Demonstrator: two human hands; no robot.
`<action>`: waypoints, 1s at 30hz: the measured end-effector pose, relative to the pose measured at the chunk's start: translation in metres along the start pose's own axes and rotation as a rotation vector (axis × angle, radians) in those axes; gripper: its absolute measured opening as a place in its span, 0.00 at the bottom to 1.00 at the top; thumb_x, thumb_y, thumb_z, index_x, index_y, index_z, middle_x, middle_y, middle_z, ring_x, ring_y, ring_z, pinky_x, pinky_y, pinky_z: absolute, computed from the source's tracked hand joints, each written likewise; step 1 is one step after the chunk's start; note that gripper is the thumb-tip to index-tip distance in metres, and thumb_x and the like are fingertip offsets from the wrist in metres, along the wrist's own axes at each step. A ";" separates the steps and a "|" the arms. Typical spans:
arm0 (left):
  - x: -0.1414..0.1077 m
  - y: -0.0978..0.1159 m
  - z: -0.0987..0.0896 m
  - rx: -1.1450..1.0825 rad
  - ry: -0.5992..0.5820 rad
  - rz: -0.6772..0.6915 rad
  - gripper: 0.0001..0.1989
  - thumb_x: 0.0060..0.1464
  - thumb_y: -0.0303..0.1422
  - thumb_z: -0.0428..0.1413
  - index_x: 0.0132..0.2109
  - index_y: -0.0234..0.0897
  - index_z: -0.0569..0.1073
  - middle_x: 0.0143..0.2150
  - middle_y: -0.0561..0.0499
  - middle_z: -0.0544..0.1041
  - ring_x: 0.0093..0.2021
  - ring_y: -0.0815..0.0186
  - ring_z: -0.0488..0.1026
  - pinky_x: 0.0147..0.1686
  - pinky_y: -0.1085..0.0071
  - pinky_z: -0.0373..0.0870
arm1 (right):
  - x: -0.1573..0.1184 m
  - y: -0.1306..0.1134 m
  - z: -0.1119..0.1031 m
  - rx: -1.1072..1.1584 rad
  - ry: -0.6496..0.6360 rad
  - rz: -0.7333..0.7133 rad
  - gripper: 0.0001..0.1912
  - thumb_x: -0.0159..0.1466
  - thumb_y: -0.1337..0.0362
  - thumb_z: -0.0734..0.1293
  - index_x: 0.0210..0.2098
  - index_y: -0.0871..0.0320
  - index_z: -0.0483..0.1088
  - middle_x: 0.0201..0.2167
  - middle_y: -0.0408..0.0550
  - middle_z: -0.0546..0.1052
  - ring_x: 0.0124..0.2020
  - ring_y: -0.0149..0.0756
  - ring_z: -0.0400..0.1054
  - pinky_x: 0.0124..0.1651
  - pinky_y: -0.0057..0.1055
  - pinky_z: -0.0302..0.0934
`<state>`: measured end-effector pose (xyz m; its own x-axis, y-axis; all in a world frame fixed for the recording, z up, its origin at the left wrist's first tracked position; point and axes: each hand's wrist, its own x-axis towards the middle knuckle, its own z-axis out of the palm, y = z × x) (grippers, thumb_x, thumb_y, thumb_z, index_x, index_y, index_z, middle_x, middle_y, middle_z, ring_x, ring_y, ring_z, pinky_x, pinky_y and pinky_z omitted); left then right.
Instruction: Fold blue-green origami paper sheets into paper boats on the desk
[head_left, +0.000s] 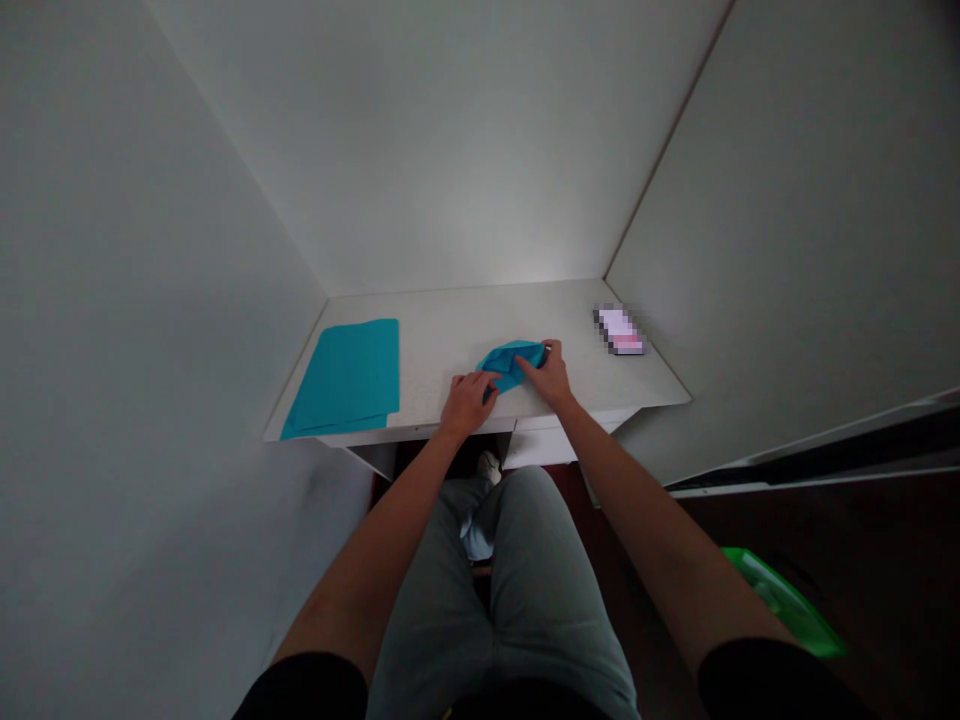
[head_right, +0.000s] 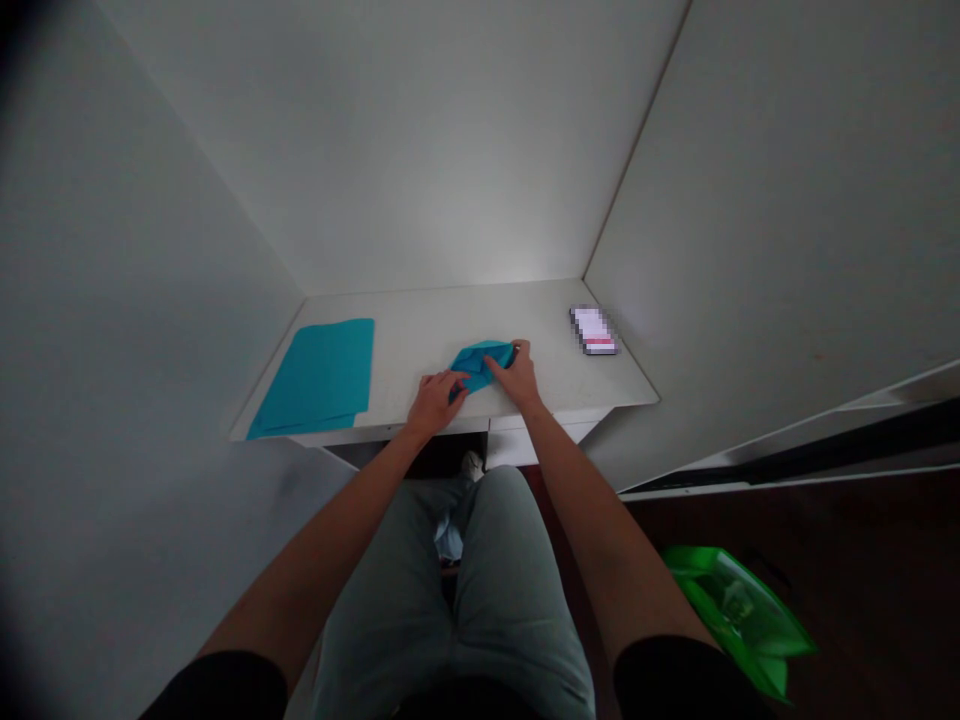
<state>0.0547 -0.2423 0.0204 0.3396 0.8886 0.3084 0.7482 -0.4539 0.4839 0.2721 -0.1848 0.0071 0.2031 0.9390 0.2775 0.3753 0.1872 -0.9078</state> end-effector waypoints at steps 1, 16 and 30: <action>0.000 -0.001 0.000 0.004 0.002 0.008 0.14 0.69 0.30 0.57 0.59 0.44 0.76 0.53 0.46 0.82 0.56 0.56 0.77 0.61 0.56 0.65 | 0.000 0.000 0.000 -0.022 -0.002 0.001 0.31 0.55 0.43 0.77 0.49 0.50 0.64 0.33 0.42 0.77 0.32 0.41 0.69 0.39 0.38 0.68; 0.028 0.012 -0.022 0.124 0.129 0.026 0.21 0.65 0.35 0.61 0.64 0.49 0.78 0.78 0.47 0.64 0.77 0.49 0.59 0.74 0.47 0.53 | 0.001 0.006 -0.003 -0.098 -0.338 -0.154 0.18 0.59 0.54 0.71 0.44 0.56 0.80 0.33 0.44 0.81 0.33 0.39 0.71 0.40 0.34 0.65; 0.053 0.026 -0.035 0.197 0.078 -0.079 0.10 0.70 0.37 0.55 0.49 0.43 0.80 0.51 0.42 0.82 0.55 0.51 0.76 0.66 0.49 0.53 | -0.002 0.003 -0.001 -0.184 -0.408 -0.228 0.15 0.63 0.50 0.70 0.39 0.55 0.76 0.30 0.43 0.76 0.30 0.36 0.66 0.37 0.32 0.58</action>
<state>0.0720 -0.2091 0.0779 0.2365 0.9095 0.3419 0.8702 -0.3548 0.3419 0.2736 -0.1868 0.0044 -0.2594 0.9233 0.2832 0.5294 0.3812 -0.7579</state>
